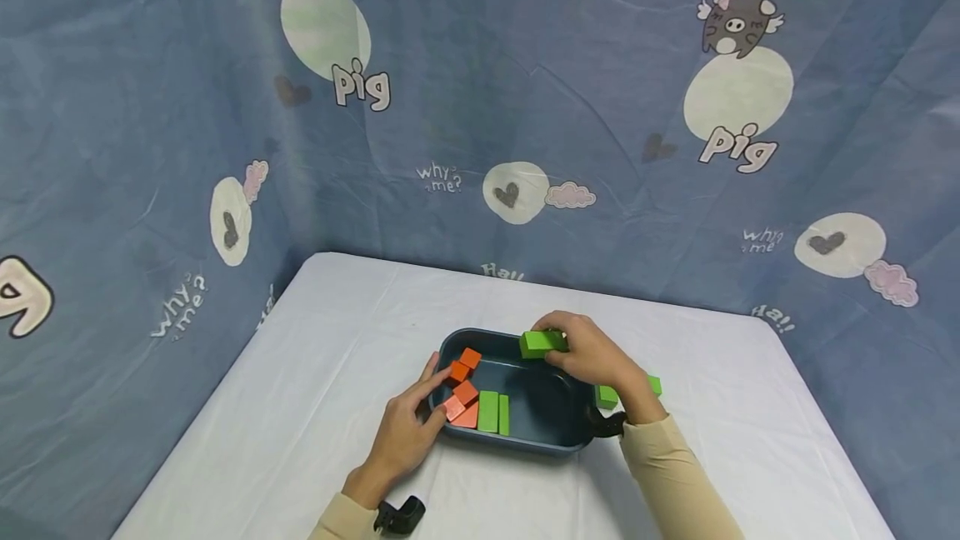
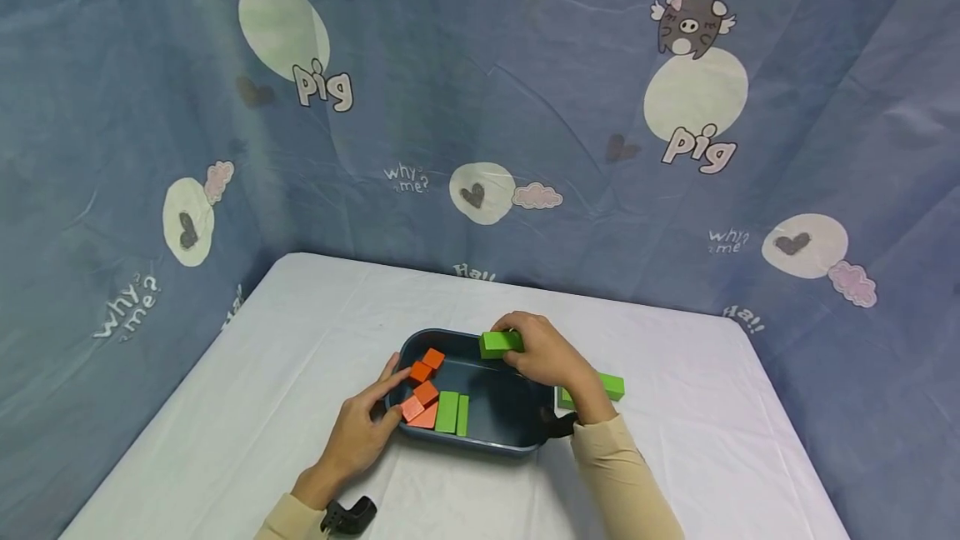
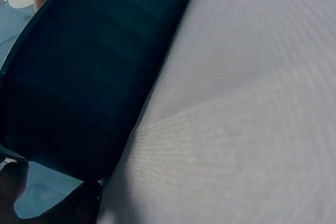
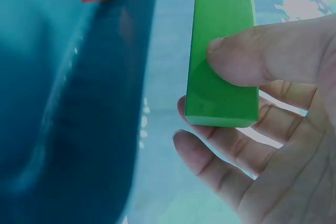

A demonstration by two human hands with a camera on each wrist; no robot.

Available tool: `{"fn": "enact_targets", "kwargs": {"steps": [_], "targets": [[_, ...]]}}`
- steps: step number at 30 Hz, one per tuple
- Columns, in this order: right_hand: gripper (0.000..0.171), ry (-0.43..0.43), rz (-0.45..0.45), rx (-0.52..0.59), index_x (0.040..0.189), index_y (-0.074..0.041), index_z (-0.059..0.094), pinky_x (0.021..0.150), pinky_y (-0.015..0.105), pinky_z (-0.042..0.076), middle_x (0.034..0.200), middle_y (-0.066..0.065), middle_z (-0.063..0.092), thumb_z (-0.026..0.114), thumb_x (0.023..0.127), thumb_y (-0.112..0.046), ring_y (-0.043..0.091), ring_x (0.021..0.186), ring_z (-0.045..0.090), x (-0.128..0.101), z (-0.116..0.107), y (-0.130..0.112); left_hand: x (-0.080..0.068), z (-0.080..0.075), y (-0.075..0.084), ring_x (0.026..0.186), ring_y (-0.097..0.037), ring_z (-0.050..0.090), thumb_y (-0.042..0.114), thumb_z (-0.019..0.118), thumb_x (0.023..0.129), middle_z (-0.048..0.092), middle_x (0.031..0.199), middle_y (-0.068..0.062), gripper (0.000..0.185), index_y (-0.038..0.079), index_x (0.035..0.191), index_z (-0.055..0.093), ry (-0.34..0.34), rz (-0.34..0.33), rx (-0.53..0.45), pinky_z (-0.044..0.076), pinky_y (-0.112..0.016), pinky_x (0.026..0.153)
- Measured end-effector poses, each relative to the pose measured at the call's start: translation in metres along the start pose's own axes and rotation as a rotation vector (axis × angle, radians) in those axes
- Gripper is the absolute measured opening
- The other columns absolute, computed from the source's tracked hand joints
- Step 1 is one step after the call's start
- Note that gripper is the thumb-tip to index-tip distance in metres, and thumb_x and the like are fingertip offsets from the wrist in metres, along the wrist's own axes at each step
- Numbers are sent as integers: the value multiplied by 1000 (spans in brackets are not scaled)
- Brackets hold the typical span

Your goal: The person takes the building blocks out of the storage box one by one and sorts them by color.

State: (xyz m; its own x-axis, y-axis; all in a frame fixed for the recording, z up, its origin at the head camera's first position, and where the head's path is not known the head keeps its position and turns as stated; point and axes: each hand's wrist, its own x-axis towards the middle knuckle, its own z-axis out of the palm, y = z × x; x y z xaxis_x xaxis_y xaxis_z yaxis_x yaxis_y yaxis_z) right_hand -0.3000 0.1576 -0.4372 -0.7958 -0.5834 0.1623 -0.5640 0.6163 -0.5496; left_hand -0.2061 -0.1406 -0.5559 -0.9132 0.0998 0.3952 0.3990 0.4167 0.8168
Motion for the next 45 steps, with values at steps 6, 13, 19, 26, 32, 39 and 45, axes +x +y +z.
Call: {"fn": "enact_targets", "kwargs": {"steps": [6,13,19,26,32,39,45], "targets": [[34,48,54,13,114,-11,72,81,40,54,110,-2,68,74,84,4,17,97,62,-15,-16,8,0,0,2,142,-19,42,4,66,88,41,158,-7,55,7,143,60,2,-7,22,26,-13,111],[35,74,103,18,115,-11,72,83,42,54,109,-3,69,73,83,4,18,98,63,-32,-27,18,1,0,4,143,-20,40,3,67,88,41,158,-11,55,6,143,60,2,-17,9,24,-12,111],[34,107,133,29,113,-7,73,81,43,55,107,1,70,74,82,5,19,95,64,-45,-28,29,1,1,4,144,-19,40,4,67,89,41,158,-6,54,7,143,60,2,-17,8,24,-12,112],[34,123,160,42,113,-6,72,80,43,55,105,2,70,72,82,8,20,94,63,-56,-30,39,1,1,6,144,-20,40,5,68,90,42,158,-7,53,6,142,60,4,-23,10,24,-11,111],[33,135,184,52,112,-7,72,80,42,56,102,0,70,73,81,6,18,92,63,-66,-32,47,0,2,7,144,-21,40,7,68,92,42,158,-6,51,5,142,60,0,-23,3,24,-11,111],[34,159,227,53,113,-5,72,81,43,56,104,2,70,72,80,7,20,93,64,-80,-36,58,1,3,6,143,-23,41,7,69,92,42,158,-9,51,5,142,60,6,-10,1,24,-12,111],[34,172,273,48,115,-3,71,83,46,55,106,6,70,71,82,7,23,95,64,-93,-39,66,1,3,6,141,-26,43,1,68,88,43,157,-9,54,4,141,61,24,6,20,25,-12,111]]}}
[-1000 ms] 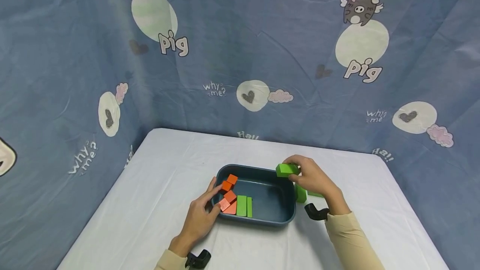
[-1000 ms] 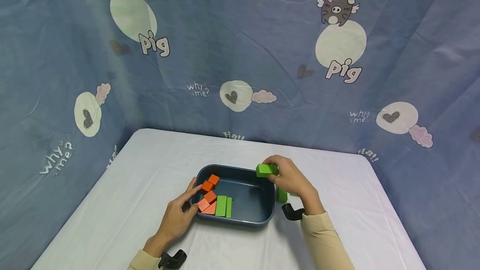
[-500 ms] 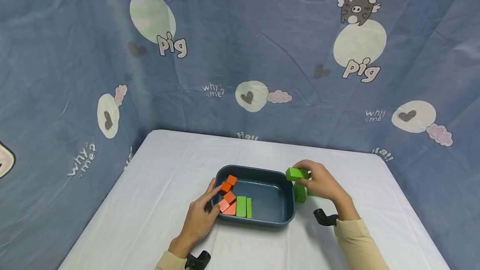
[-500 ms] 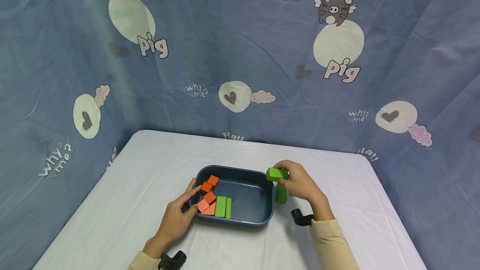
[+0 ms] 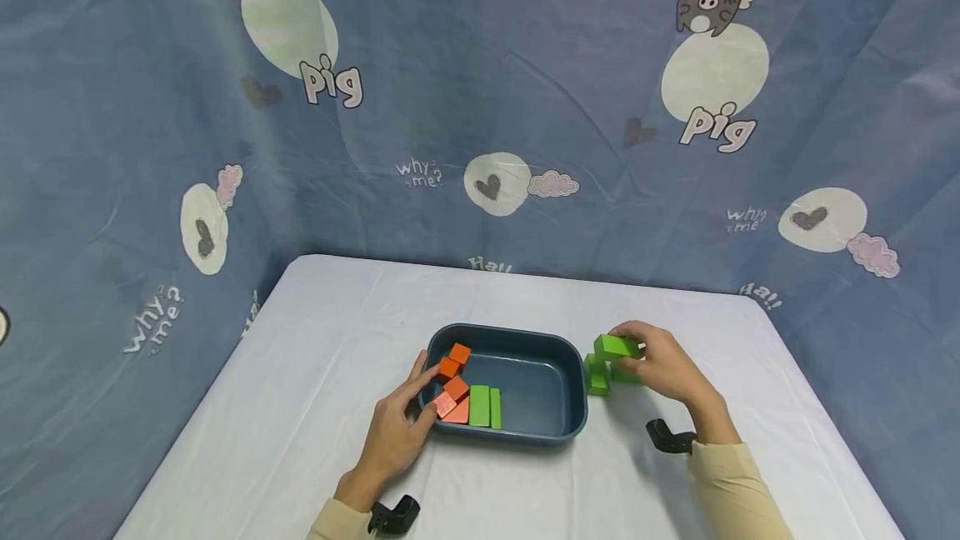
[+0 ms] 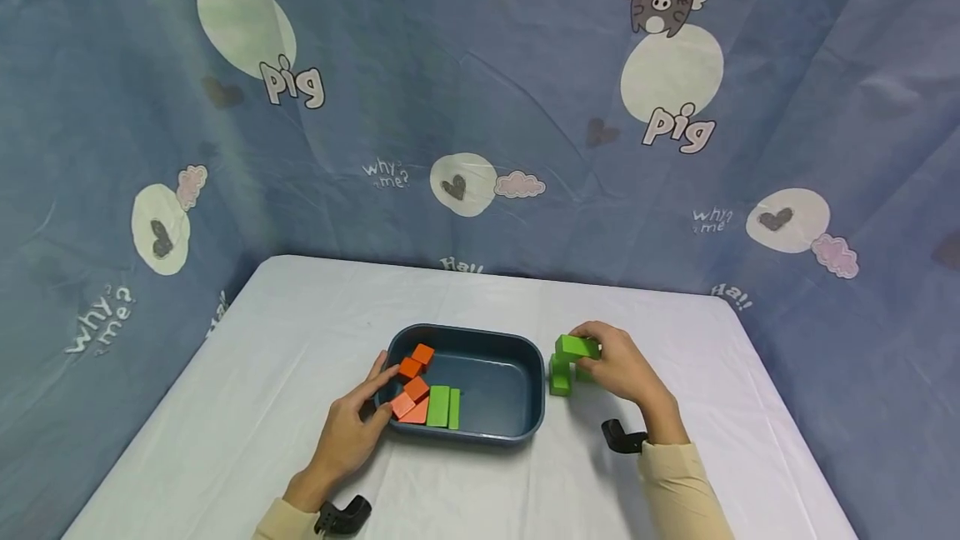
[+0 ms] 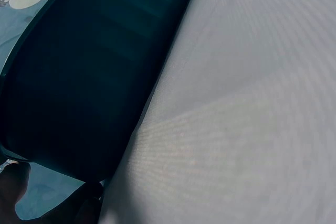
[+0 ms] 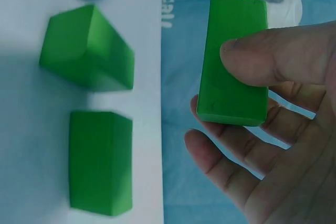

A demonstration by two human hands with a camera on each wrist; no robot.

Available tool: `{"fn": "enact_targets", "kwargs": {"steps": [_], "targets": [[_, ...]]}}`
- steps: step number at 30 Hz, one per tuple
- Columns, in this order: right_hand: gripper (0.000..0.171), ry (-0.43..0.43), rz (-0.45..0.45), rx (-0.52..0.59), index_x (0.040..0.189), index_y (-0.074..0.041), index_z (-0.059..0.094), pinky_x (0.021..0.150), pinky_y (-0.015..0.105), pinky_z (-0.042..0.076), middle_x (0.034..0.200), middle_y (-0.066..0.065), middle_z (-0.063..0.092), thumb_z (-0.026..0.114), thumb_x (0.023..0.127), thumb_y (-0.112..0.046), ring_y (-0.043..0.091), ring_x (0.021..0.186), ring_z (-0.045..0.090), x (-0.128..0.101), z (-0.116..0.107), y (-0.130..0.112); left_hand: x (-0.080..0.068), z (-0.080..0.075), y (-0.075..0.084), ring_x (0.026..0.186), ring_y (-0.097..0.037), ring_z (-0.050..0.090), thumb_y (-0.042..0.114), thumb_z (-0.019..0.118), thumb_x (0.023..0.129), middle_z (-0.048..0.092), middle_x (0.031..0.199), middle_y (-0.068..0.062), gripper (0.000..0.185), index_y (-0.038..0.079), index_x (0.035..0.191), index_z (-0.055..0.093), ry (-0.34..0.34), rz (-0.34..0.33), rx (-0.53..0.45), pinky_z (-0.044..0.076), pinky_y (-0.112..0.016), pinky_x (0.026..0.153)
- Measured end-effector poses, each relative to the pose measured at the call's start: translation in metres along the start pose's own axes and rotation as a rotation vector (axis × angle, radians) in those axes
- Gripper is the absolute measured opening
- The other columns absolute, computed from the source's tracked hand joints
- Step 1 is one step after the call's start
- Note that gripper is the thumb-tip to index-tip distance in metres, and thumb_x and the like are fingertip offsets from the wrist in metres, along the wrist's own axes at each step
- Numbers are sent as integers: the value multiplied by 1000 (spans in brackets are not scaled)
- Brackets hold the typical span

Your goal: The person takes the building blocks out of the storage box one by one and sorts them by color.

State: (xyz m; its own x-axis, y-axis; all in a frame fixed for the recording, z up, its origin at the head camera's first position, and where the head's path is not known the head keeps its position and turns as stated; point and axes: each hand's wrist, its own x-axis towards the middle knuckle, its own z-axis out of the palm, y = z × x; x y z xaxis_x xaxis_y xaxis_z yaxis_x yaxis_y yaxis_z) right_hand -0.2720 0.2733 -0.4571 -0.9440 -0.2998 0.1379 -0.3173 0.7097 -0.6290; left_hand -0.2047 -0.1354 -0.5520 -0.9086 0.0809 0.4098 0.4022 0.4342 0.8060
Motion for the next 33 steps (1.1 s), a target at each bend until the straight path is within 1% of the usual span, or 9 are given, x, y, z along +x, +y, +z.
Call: {"fn": "enact_targets", "kwargs": {"steps": [6,11,17,22,26,29,33], "targets": [[35,14,35,-29,116,-2,70,84,47,55,111,9,70,71,83,7,25,98,64,-12,-4,10,-1,1,-1,141,-29,44,2,67,88,43,157,-10,54,5,141,61,3,4,10,24,-13,112],[35,17,42,-37,116,-1,71,83,48,55,111,11,70,71,82,8,27,98,65,-18,-4,16,-2,-1,0,141,-32,43,4,67,90,43,157,-12,52,5,142,61,8,7,14,24,-12,111],[36,2,83,-40,115,-2,71,84,47,54,111,10,70,69,82,9,26,99,64,-26,-3,20,-1,-3,-1,140,-30,44,4,69,91,43,156,-11,51,3,141,61,13,13,4,25,-11,111],[37,-30,109,-29,117,2,69,85,47,54,113,14,70,70,82,9,28,101,64,-32,1,22,0,-1,-3,140,-29,45,-1,68,88,43,156,-11,53,3,141,61,20,32,-8,26,-12,111],[38,-44,114,-35,118,4,69,83,46,54,115,16,69,71,81,8,29,101,64,-36,4,25,0,0,-3,140,-31,44,0,68,89,43,156,-12,53,3,141,60,15,42,-16,25,-12,111],[38,-44,112,-47,117,5,69,81,45,54,114,16,69,72,79,8,27,99,64,-41,6,28,0,0,-2,141,-29,44,2,68,90,42,157,-11,53,4,142,60,5,31,-18,26,-12,111],[37,-45,111,-57,116,4,70,83,47,55,115,17,69,73,79,9,29,102,65,-47,9,33,0,1,-1,141,-26,43,3,68,91,42,157,-10,52,4,142,60,-5,20,-26,27,-12,111]]}}
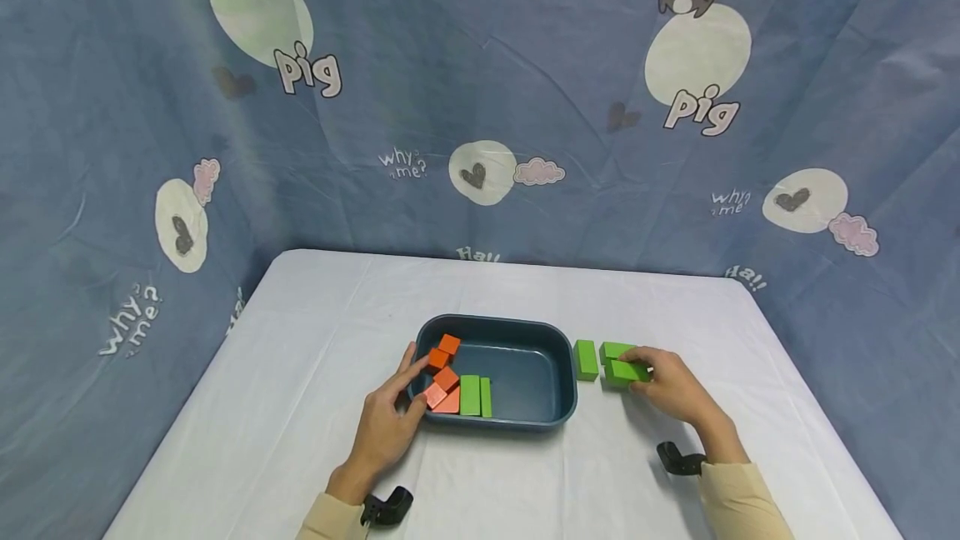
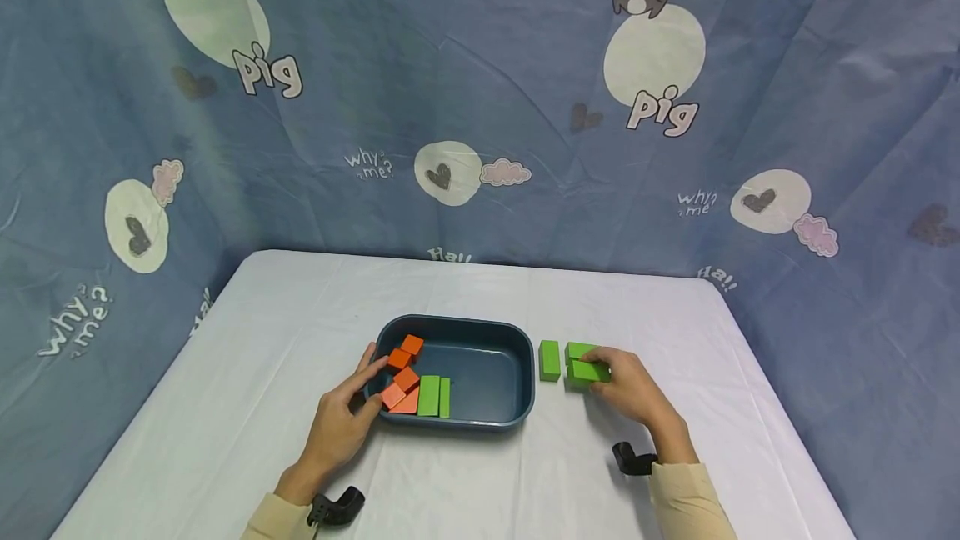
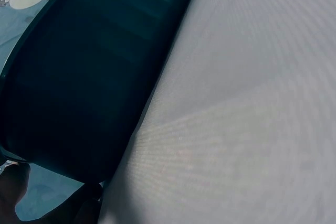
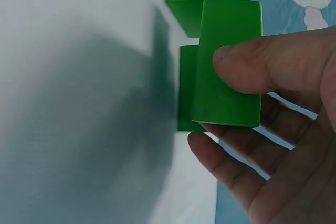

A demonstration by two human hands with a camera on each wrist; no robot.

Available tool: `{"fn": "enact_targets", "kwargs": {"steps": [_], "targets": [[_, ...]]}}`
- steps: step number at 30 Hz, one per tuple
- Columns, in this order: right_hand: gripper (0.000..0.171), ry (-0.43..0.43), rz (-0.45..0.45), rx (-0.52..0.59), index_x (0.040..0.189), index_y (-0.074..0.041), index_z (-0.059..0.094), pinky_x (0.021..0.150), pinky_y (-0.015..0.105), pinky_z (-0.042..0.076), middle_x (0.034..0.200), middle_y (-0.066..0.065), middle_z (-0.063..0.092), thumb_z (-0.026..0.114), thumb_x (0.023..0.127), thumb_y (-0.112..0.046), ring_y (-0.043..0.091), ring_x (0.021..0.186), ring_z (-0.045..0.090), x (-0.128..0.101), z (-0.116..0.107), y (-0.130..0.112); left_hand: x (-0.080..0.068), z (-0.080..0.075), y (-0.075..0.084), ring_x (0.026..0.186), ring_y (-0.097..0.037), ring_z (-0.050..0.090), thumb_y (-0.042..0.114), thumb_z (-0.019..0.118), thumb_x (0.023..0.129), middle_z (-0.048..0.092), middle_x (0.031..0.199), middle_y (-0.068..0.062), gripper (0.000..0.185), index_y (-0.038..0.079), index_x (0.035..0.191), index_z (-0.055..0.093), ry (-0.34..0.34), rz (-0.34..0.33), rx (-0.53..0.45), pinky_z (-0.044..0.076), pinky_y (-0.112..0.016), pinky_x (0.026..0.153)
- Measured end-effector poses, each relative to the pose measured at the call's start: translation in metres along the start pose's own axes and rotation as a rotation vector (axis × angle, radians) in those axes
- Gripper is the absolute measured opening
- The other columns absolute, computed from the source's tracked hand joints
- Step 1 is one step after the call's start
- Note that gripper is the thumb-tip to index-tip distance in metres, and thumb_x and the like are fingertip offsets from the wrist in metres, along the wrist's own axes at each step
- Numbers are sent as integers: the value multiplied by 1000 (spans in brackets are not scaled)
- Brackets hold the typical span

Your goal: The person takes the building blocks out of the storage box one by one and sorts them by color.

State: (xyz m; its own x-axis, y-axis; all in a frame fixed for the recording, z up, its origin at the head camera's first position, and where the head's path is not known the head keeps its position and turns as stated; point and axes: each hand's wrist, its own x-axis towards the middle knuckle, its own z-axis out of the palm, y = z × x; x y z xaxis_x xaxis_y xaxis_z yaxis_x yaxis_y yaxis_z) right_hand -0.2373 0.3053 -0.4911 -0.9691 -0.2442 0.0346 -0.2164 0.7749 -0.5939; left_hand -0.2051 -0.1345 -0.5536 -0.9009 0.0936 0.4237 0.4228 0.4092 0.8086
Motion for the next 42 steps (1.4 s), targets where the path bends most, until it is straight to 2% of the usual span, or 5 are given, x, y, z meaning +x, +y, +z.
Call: {"fn": "enact_targets", "kwargs": {"steps": [10,27,42], "targets": [[37,19,-20,-29,114,3,72,88,53,55,117,20,69,76,78,9,35,107,65,1,9,6,1,-1,1,141,-23,43,4,67,91,41,158,-8,52,6,142,60,-5,-19,2,27,-13,111],[37,39,7,-62,115,3,73,93,57,52,120,22,68,74,78,8,38,112,64,4,19,10,4,0,-2,140,-32,44,6,68,93,42,156,-13,49,3,141,60,11,23,13,25,-12,112],[38,37,12,-67,116,3,73,94,57,51,121,24,68,74,78,7,39,113,63,8,21,11,1,1,-1,141,-28,44,4,68,91,42,157,-10,51,5,142,61,7,-9,11,25,-12,112]]}}
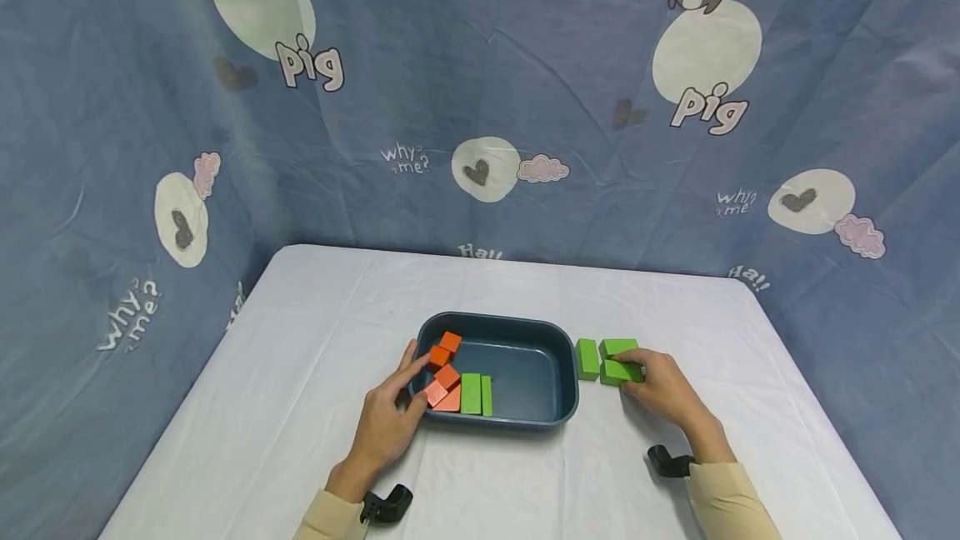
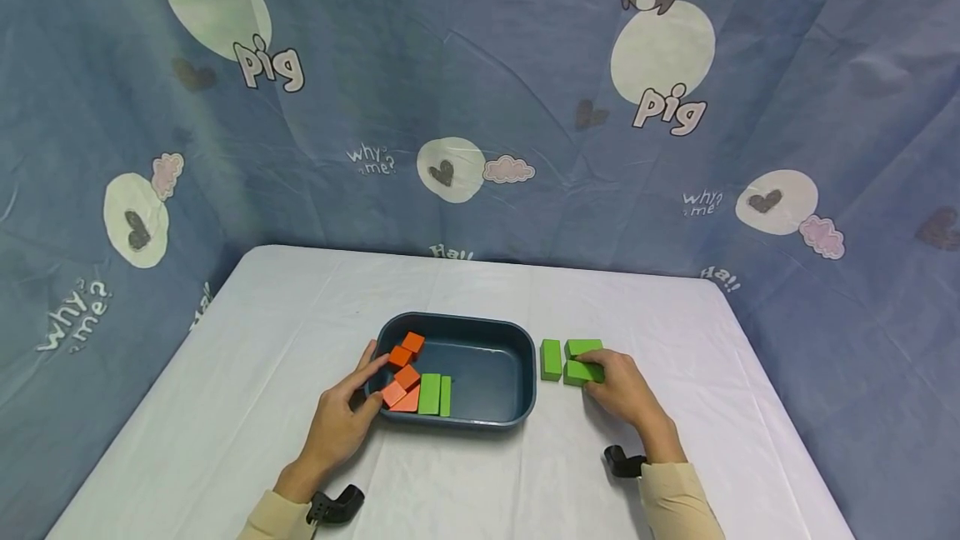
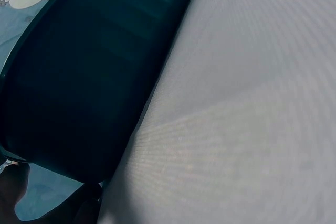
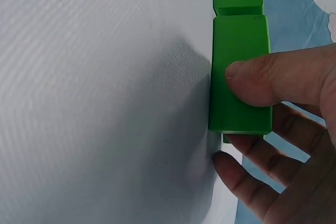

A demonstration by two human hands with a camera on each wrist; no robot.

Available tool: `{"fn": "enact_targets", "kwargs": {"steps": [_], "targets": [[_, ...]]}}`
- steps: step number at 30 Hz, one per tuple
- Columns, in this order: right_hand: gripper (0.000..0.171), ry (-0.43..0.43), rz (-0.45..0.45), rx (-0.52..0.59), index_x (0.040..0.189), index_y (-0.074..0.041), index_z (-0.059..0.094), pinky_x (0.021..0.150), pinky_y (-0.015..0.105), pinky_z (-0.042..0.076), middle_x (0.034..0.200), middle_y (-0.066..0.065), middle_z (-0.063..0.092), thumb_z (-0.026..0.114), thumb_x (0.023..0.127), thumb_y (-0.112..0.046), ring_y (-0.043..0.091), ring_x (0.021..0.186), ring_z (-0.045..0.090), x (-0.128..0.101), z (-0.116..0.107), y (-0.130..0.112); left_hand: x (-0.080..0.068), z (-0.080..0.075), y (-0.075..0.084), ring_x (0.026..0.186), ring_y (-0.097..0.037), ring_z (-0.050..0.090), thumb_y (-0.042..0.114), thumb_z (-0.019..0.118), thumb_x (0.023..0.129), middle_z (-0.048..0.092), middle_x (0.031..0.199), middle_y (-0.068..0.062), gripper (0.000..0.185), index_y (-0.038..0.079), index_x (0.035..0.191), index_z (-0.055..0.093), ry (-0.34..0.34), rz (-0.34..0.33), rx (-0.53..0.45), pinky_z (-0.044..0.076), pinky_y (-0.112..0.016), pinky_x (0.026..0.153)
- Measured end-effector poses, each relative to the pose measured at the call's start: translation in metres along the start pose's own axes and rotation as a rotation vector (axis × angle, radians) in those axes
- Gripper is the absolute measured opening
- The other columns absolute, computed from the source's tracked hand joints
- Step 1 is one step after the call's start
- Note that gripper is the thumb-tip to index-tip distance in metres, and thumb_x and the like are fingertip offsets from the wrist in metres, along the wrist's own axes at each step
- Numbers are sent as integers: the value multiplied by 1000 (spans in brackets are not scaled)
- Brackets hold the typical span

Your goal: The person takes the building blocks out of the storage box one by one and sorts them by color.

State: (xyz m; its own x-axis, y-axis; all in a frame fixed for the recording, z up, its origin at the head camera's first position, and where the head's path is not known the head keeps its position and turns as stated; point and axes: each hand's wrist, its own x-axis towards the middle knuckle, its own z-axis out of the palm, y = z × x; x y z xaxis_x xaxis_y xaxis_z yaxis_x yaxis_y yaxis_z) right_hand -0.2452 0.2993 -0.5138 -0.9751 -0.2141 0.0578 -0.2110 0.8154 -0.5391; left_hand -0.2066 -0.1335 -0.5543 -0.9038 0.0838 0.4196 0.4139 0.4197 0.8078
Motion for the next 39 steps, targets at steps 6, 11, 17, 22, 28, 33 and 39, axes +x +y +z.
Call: {"fn": "enact_targets", "kwargs": {"steps": [6,11,17,22,28,33,39], "targets": [[38,0,-6,-2,117,3,72,97,59,49,123,24,67,74,79,7,42,116,62,2,0,-1,-2,1,-1,141,-26,43,2,67,90,42,157,-8,52,4,141,61,0,-15,3,25,-12,112],[38,3,2,-11,118,3,72,97,59,49,124,25,66,73,80,6,42,117,61,2,-1,1,-1,2,-1,140,-32,44,3,67,92,43,156,-13,49,2,141,60,6,20,2,25,-12,112],[36,-4,12,-4,116,3,72,98,60,48,124,25,66,72,80,7,43,118,60,0,-3,0,0,1,0,141,-27,44,5,68,93,42,157,-10,49,3,141,61,7,10,0,25,-13,112],[38,-13,27,-18,117,2,72,100,61,46,125,26,65,75,79,6,45,120,59,-1,-3,0,0,0,0,141,-28,43,7,69,94,42,157,-10,48,4,141,61,2,3,-1,25,-13,112],[43,3,39,-15,120,2,70,93,58,51,122,22,67,78,78,4,41,112,63,-3,-11,-5,-1,0,-1,141,-30,44,7,69,93,42,157,-12,49,3,141,60,6,12,4,24,-12,112],[42,68,-3,1,122,5,68,86,53,55,120,19,69,76,81,1,39,107,65,-3,-22,-12,-1,-1,-2,141,-29,43,9,69,95,42,157,-11,48,3,141,60,8,9,-2,24,-12,112],[43,162,-22,78,123,2,68,84,49,57,118,17,70,78,82,2,35,106,66,1,-30,-22,0,-1,-2,143,-29,42,13,69,96,41,158,-11,48,3,142,60,-4,4,-18,24,-13,112]]}}
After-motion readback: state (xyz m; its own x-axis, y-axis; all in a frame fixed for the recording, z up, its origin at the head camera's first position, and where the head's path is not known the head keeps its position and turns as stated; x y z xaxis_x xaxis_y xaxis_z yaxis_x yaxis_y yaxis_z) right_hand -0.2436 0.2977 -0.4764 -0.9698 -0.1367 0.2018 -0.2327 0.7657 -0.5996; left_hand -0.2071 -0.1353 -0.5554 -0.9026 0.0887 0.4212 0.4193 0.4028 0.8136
